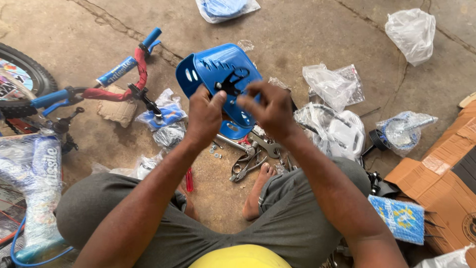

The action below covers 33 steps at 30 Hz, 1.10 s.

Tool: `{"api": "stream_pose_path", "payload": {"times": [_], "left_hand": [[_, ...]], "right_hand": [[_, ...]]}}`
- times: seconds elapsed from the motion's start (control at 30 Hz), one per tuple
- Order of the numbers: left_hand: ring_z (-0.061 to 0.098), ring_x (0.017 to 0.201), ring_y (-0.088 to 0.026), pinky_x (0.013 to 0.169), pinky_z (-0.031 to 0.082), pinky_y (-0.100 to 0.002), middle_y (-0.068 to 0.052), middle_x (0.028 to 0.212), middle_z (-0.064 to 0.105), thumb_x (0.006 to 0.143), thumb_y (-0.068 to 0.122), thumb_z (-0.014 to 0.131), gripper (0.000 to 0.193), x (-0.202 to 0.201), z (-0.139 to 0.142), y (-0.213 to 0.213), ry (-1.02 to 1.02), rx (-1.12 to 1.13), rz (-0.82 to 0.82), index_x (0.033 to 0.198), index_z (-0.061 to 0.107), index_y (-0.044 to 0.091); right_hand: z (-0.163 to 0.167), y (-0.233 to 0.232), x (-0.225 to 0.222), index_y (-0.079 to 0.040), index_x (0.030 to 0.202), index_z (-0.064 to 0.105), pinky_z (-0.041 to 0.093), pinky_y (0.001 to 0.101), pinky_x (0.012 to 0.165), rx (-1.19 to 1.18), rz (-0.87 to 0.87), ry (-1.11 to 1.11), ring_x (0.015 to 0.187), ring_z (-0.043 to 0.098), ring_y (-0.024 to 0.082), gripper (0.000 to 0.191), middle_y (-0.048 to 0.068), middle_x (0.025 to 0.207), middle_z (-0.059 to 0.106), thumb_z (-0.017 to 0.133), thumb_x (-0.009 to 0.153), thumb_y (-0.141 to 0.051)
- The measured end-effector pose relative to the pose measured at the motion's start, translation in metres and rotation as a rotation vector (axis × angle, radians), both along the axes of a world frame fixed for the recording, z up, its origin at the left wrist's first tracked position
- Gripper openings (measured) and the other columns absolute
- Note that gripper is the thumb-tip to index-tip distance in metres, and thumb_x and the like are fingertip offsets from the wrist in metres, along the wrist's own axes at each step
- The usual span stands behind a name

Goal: The person assembles parts of a bicycle while sitting on the floor. They attach a blue reflector to a black wheel, install a bell on the handlebar, and attach a blue basket to the front of the bicycle using a screwdriver and wrench.

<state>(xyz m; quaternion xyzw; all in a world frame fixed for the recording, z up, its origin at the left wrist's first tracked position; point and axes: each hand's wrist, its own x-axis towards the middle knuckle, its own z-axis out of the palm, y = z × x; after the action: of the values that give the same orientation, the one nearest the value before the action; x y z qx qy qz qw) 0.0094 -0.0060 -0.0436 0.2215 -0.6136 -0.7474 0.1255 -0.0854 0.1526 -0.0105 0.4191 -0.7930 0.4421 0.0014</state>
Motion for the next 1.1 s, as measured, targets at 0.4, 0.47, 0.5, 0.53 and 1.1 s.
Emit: {"api": "stream_pose_path", "payload": {"times": [0.4, 0.47, 0.5, 0.53, 1.1], "left_hand": [[0.075, 0.073, -0.014, 0.059, 0.065, -0.029, -0.008, 0.089, 0.070, 0.104, 0.016, 0.058, 0.016, -0.002, -0.007, 0.007, -0.013, -0.217, -0.139, 0.106, 0.060, 0.000], [0.074, 0.076, -0.011, 0.063, 0.064, -0.029, -0.006, 0.089, 0.069, 0.103, 0.016, 0.059, 0.015, -0.004, -0.015, 0.009, 0.068, -0.090, -0.136, 0.104, 0.058, 0.001], [0.072, 0.075, -0.011, 0.062, 0.064, -0.029, -0.006, 0.089, 0.069, 0.103, 0.016, 0.060, 0.015, -0.004, -0.018, 0.009, 0.057, -0.077, -0.148, 0.105, 0.059, 0.001], [0.071, 0.074, -0.011, 0.061, 0.064, -0.029, -0.006, 0.088, 0.068, 0.103, 0.016, 0.061, 0.016, -0.005, -0.020, 0.009, 0.046, -0.065, -0.161, 0.106, 0.060, 0.001], [0.062, 0.069, -0.006, 0.060, 0.054, -0.023, 0.000, 0.083, 0.067, 0.085, -0.002, 0.070, 0.024, 0.008, 0.000, 0.006, -0.114, -0.049, -0.231, 0.108, 0.062, 0.001]], "right_hand": [[-0.012, -0.010, -0.017, -0.003, 0.070, 0.061, 0.039, 0.0367, 0.048, 0.185, -0.139, -0.103, 0.050, 0.050, 0.018, 0.058, 0.007, 0.054, 0.052, 0.064, 0.102, -0.051], [-0.011, -0.011, -0.017, -0.005, 0.070, 0.062, 0.040, 0.0365, 0.046, 0.206, -0.161, -0.119, 0.048, 0.052, 0.016, 0.058, 0.006, 0.052, 0.053, 0.061, 0.102, -0.053], [-0.010, -0.012, -0.018, -0.007, 0.071, 0.063, 0.042, 0.0354, 0.046, 0.205, -0.173, -0.154, 0.047, 0.055, 0.015, 0.056, 0.005, 0.052, 0.055, 0.059, 0.101, -0.054], [-0.009, -0.013, -0.018, -0.008, 0.072, 0.065, 0.043, 0.0344, 0.045, 0.204, -0.184, -0.189, 0.047, 0.057, 0.013, 0.055, 0.004, 0.051, 0.057, 0.057, 0.100, -0.055], [-0.017, -0.015, -0.022, -0.001, 0.076, 0.069, 0.047, 0.0303, 0.046, 0.228, -0.225, -0.590, 0.051, 0.057, 0.010, 0.054, 0.003, 0.058, 0.061, 0.064, 0.098, -0.050]]}}
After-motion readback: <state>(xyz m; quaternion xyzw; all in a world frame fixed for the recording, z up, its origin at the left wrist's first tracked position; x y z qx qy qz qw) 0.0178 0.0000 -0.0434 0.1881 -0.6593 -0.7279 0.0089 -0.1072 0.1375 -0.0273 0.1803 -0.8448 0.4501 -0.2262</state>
